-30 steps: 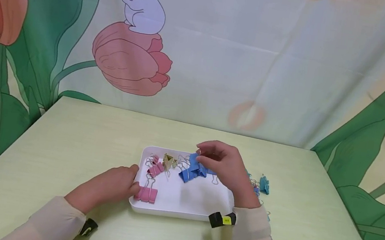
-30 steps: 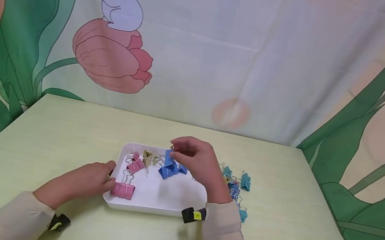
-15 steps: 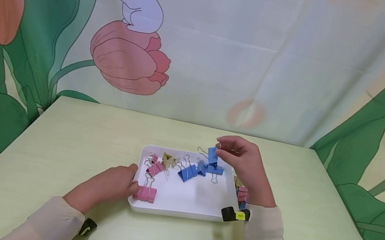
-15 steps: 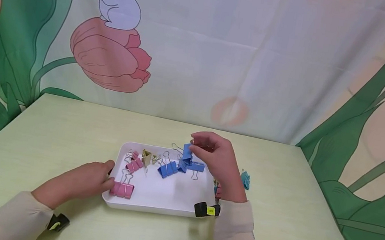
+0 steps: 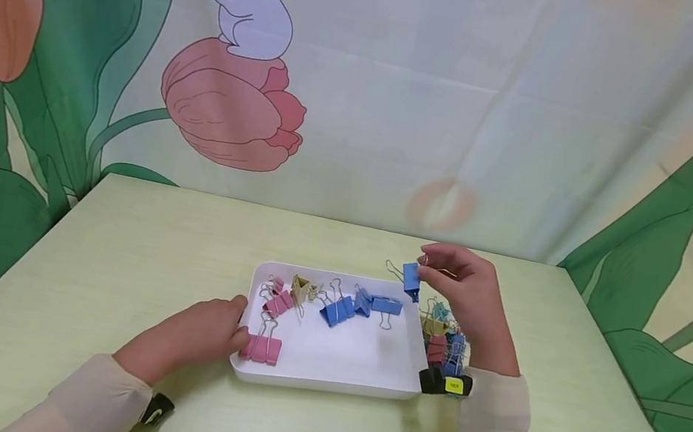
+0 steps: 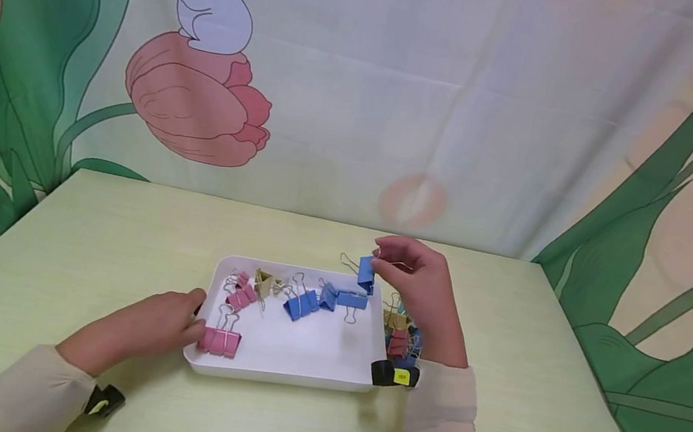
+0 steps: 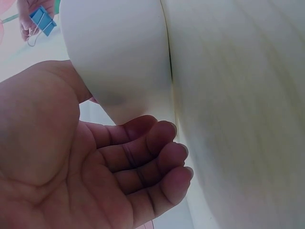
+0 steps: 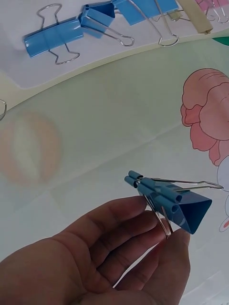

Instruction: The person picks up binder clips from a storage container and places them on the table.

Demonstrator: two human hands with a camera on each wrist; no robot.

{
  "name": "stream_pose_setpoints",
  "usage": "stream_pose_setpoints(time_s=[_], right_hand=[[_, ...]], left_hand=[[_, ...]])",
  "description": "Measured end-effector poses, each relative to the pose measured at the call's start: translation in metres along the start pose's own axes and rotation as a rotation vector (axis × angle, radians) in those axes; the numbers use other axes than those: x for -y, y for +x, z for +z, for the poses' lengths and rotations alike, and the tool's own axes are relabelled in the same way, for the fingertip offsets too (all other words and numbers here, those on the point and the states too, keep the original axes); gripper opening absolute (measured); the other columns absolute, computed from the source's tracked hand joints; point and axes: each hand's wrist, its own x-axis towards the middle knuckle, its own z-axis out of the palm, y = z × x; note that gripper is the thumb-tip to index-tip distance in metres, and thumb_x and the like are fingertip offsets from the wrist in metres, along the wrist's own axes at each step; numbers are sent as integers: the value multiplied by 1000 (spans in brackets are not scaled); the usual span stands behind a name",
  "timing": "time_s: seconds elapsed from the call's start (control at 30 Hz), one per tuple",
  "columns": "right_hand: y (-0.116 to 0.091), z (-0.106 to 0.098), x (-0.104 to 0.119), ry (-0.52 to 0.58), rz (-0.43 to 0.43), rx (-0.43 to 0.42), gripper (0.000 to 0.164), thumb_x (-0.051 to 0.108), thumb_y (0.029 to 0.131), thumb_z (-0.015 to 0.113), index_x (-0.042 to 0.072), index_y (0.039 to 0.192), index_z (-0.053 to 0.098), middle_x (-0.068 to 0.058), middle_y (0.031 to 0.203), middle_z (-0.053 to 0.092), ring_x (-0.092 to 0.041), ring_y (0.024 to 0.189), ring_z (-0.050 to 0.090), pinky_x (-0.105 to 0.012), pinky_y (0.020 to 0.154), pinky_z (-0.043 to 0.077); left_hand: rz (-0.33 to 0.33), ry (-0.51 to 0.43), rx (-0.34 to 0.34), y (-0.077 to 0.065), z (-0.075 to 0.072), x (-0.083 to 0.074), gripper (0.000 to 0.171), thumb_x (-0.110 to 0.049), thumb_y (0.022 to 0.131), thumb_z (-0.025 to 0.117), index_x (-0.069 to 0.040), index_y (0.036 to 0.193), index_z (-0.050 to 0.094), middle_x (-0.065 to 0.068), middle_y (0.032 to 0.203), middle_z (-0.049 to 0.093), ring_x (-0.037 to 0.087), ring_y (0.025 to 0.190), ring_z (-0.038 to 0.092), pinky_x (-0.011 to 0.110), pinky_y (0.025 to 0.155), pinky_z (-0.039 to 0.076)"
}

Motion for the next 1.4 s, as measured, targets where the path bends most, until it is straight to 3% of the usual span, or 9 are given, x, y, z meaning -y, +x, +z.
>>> stream_pose_setpoints(time_s=[0.37, 0.6, 1.4], right_hand=[[-3, -21, -4, -24, 8, -75, 36, 26, 85, 73, 11, 117, 68, 7, 96, 68, -10, 91, 67, -22, 84, 52], [-6, -30, -7, -51, 35, -110, 36, 28, 85, 73, 12, 117, 68, 8, 97, 68, -11, 95, 64, -23, 84, 52], [-9, -56, -27, -20, 91, -125, 37, 29, 85, 73, 13, 118, 66, 7, 97, 66, -12, 91, 65, -20, 84, 51]], left_hand=[[-5, -1, 4, 1, 1, 0, 46, -24, 91, 53, 9, 123, 47, 9, 86, 57, 19, 73, 50, 34, 69, 44], [22, 6, -24, 1, 2, 2, 35, -21, 89, 52, 6, 110, 50, 6, 75, 51, 19, 67, 48, 33, 64, 40], [10, -4, -9, -1, 0, 1, 38, -22, 90, 52, 8, 114, 49, 6, 76, 52, 18, 68, 48, 32, 64, 40]])
